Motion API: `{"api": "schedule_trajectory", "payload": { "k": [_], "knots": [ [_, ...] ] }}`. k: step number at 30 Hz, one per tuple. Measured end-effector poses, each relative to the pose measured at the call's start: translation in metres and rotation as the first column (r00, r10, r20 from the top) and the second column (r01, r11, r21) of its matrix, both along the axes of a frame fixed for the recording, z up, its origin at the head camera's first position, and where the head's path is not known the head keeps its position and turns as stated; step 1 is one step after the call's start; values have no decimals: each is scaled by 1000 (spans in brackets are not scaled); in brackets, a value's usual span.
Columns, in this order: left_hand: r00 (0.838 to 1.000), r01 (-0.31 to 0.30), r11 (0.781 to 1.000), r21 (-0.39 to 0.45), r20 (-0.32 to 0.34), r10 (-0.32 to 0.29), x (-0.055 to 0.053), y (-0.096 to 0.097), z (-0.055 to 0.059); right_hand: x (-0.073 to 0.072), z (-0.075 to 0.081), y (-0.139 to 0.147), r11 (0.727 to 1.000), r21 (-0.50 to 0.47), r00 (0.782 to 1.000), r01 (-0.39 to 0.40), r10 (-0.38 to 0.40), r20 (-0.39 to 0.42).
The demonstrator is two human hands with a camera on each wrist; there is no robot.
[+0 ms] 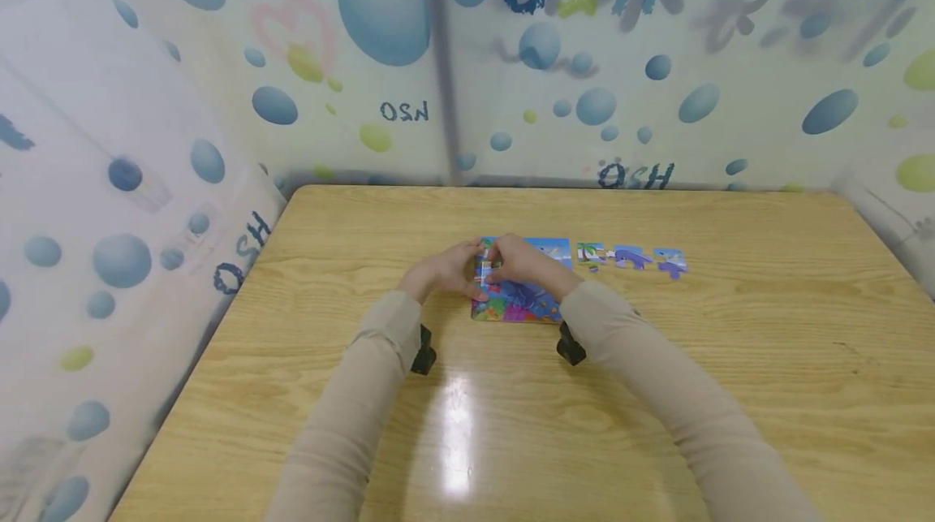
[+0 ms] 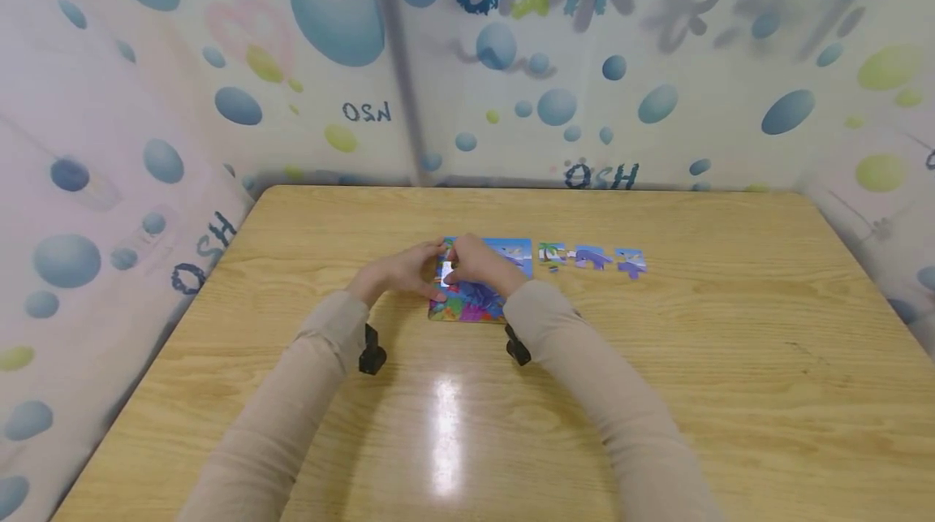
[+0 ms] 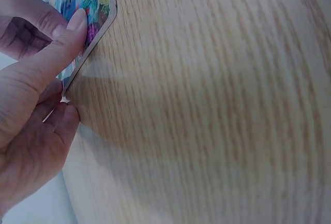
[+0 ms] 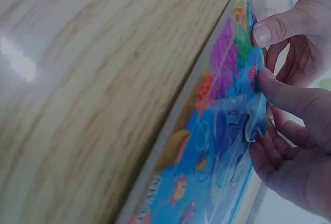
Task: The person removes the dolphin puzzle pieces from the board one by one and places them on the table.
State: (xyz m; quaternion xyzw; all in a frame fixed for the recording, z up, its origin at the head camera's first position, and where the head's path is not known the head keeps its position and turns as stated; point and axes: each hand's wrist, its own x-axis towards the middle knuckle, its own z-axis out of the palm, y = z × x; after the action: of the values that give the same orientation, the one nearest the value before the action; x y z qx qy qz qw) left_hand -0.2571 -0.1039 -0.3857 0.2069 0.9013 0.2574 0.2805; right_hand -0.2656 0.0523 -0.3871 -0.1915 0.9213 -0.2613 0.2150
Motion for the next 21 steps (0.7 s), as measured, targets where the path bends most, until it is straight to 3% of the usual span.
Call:
{"api": "schedule_trajectory", "payload": {
  "k": [8,13,21],
  "knots": [
    [1000,3,1000,-27,-6,-4,1,1,0,5,0,5,997,-73,999,27,-30,-42],
    [1000,4,999,-41,-4,-4,1,1,1,11,2,13,991,-134,998,-3,-5,-65],
    [1000,2,999,-50,-5,-3,1,2,1,15,1,29,978,-206,1000,-24,25,1]
  ]
}}
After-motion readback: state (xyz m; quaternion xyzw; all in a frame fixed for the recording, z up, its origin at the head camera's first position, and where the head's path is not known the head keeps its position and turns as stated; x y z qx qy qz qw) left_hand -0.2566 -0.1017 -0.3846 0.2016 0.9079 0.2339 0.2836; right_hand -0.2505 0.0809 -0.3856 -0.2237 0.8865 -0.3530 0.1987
